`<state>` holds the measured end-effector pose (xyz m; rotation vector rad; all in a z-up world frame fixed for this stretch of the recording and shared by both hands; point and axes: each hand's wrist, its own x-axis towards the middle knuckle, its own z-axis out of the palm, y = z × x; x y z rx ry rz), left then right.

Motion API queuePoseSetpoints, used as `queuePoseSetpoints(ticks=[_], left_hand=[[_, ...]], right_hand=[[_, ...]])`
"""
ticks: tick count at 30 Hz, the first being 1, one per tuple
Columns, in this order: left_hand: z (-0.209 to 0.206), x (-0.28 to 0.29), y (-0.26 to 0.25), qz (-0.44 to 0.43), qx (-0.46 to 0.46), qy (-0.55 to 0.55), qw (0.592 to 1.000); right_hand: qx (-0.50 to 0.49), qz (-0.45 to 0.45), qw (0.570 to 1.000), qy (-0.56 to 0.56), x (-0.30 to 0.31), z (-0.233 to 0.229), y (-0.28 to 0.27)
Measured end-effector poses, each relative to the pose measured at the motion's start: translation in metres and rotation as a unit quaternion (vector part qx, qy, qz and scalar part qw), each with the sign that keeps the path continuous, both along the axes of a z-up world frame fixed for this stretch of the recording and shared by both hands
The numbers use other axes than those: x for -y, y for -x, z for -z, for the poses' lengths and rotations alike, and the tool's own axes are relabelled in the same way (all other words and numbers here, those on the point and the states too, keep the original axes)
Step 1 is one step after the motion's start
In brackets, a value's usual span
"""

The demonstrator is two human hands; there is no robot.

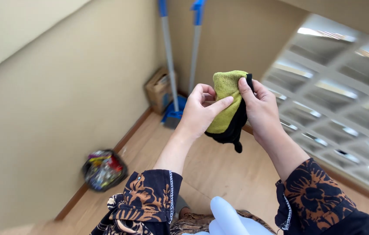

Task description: Clean several pairs of high-heeled shoes using a cloth.

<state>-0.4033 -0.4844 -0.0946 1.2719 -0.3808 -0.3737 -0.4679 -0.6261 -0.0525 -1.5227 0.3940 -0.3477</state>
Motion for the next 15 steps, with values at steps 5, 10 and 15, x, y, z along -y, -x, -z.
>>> queuePoseSetpoints(ticks=[5,10,15], left_hand=[[-0.032,0.127,0.068,0.150,-0.096,0.021,0.984],[-0.033,0.268,0.168,0.237,-0.113,0.079,0.962],[-0.031,0.384,0.265,0.265,-0.172,0.069,0.946]], right_hand=[[0.027,0.128,0.990,-0.054,0.104,-0.012,0.099],[0.003,0.214,0.964,-0.160,0.209,-0.035,0.225],[-0.040,0.183,0.958,-0.216,0.314,-0.038,0.348]])
